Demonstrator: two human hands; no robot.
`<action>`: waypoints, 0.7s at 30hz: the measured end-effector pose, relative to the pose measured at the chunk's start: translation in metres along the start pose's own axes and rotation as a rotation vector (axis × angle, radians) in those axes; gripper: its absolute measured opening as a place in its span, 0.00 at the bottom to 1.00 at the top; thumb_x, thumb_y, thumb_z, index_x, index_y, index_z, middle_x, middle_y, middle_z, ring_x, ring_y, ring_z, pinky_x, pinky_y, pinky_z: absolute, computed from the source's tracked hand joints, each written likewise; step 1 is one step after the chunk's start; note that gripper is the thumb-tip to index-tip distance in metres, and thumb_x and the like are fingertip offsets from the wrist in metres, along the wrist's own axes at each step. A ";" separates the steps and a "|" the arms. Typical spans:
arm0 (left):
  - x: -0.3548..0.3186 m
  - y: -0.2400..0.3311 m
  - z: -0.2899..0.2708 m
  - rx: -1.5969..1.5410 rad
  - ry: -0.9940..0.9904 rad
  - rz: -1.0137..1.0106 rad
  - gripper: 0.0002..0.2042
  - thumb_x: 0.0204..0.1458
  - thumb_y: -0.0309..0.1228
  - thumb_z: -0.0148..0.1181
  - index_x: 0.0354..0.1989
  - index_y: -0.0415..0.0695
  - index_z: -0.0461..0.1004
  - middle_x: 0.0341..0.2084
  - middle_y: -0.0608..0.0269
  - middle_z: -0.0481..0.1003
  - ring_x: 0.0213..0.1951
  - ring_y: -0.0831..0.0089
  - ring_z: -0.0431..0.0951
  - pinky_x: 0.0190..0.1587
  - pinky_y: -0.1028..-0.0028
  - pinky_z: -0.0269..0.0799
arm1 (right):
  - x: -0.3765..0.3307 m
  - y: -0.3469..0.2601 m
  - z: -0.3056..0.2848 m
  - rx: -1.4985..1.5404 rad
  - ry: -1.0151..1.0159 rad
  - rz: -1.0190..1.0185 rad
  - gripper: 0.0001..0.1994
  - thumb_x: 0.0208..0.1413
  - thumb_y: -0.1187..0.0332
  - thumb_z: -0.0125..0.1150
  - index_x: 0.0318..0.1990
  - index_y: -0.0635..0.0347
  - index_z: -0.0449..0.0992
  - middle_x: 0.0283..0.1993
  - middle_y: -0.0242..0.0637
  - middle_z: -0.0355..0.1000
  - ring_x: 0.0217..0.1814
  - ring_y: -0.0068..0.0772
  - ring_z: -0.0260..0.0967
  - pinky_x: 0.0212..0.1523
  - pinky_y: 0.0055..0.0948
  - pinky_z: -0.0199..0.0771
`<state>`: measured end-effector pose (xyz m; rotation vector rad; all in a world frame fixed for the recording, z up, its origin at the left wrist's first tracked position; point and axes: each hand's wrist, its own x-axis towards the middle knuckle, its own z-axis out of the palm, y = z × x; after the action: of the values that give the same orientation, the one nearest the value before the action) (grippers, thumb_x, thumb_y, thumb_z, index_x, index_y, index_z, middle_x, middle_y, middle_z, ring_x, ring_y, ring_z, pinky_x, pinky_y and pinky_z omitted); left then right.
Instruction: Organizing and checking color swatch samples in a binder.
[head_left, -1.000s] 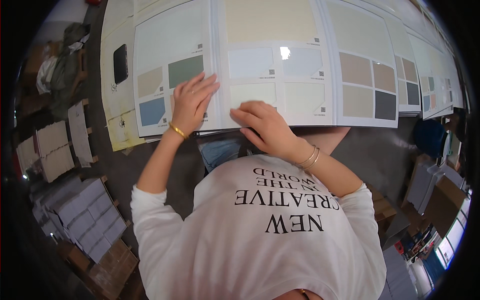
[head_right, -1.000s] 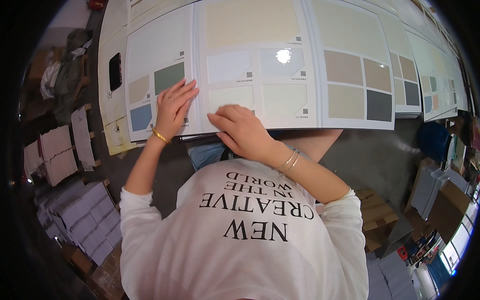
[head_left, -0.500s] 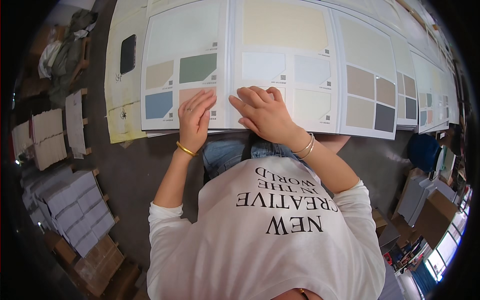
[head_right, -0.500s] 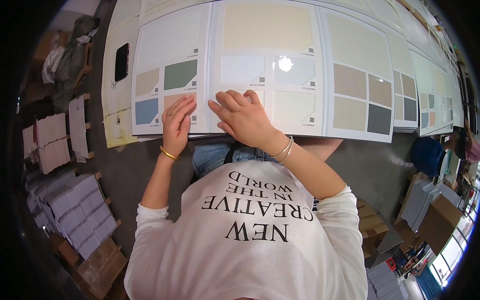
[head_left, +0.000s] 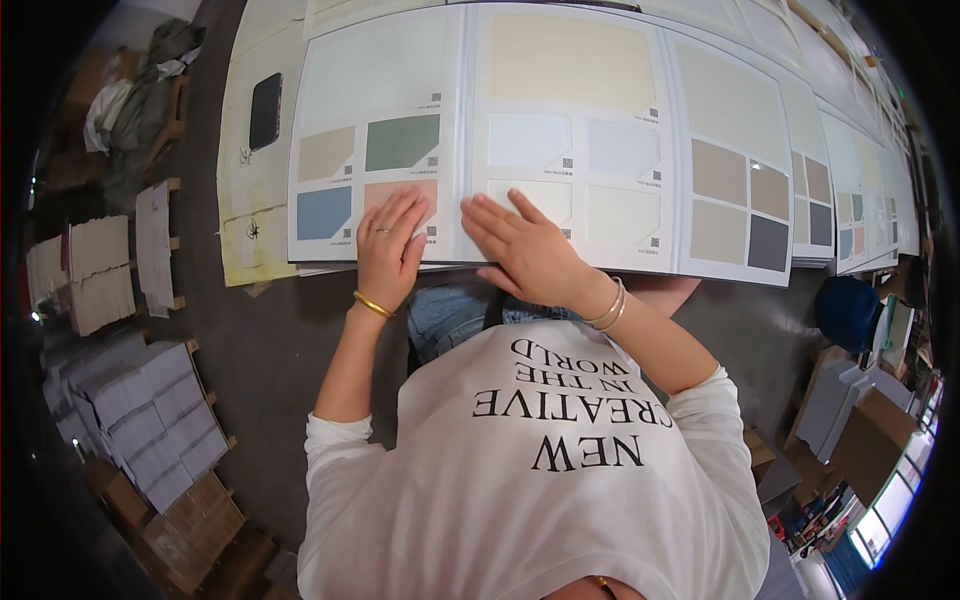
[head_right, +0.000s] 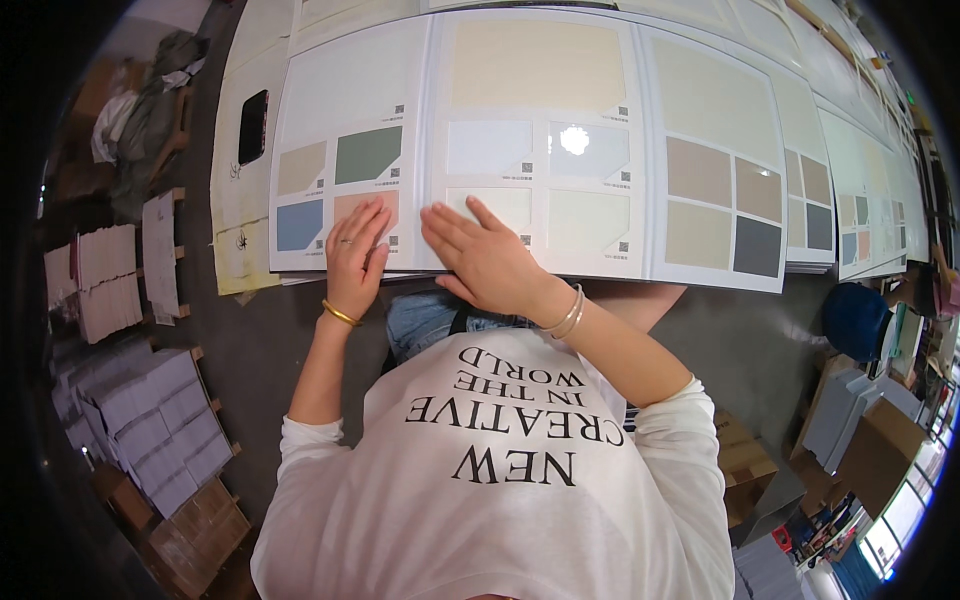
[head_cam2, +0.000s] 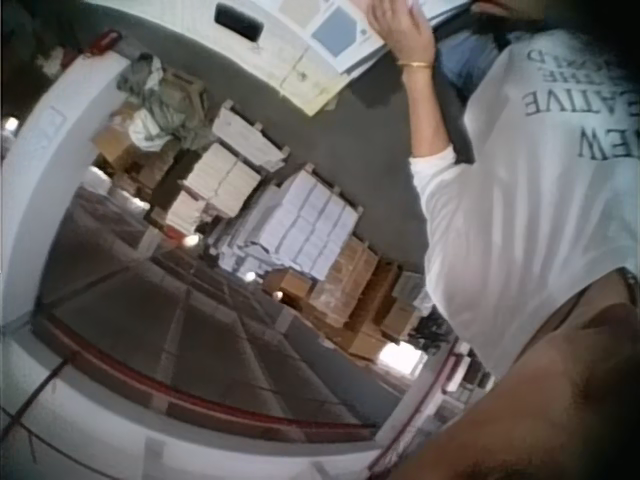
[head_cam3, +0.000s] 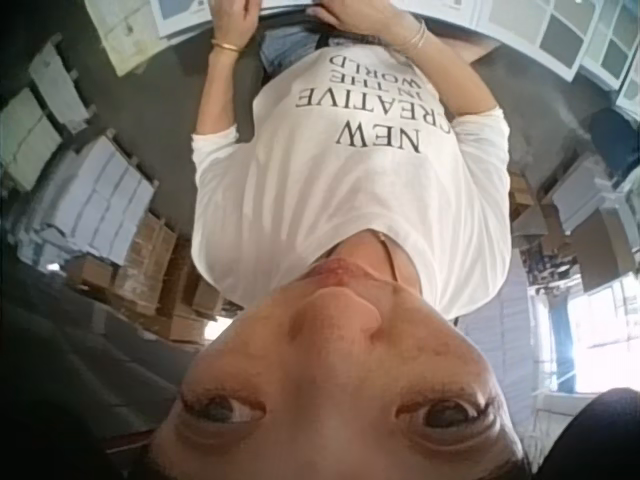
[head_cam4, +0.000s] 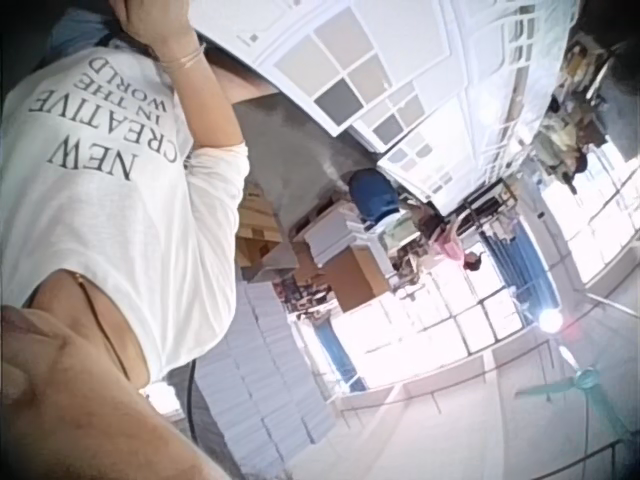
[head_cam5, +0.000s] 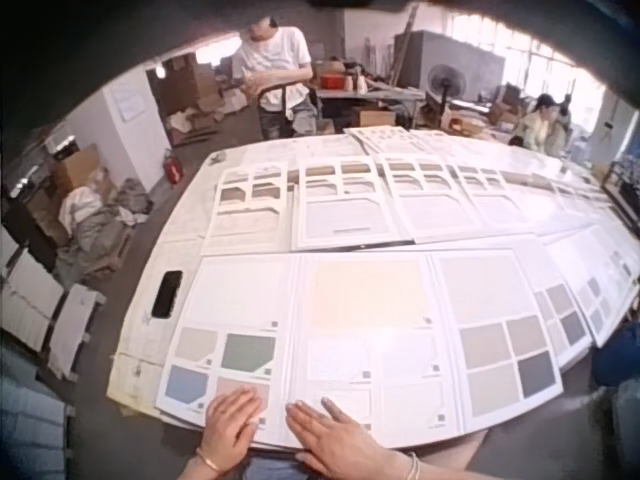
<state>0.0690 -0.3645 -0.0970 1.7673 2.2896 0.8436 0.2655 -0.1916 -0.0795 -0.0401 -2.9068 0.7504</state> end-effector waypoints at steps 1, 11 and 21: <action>-0.003 -0.003 0.000 0.047 0.010 -0.036 0.21 0.59 0.29 0.53 0.62 0.47 0.72 0.65 0.62 0.70 0.68 0.62 0.66 0.69 0.56 0.53 | -0.003 -0.001 0.000 0.092 0.067 -0.072 0.22 0.61 0.61 0.59 0.60 0.62 0.73 0.70 0.43 0.65 0.76 0.42 0.58 0.76 0.52 0.49; -0.003 -0.014 -0.005 0.019 0.030 -0.085 0.22 0.60 0.28 0.50 0.64 0.47 0.71 0.67 0.60 0.68 0.69 0.60 0.64 0.71 0.55 0.51 | -0.007 -0.015 -0.015 0.456 0.288 0.031 0.21 0.57 0.73 0.61 0.60 0.58 0.76 0.63 0.46 0.71 0.68 0.50 0.66 0.71 0.50 0.58; 0.001 -0.011 -0.003 0.003 0.053 -0.077 0.20 0.60 0.26 0.50 0.61 0.46 0.73 0.65 0.60 0.69 0.69 0.60 0.65 0.69 0.55 0.53 | -0.010 -0.006 0.002 0.516 -0.230 -0.176 0.12 0.59 0.63 0.62 0.48 0.55 0.83 0.45 0.41 0.81 0.56 0.40 0.77 0.72 0.48 0.58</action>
<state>0.0578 -0.3670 -0.0998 1.6660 2.3761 0.8847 0.2757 -0.1984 -0.0792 0.3719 -2.7633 1.5241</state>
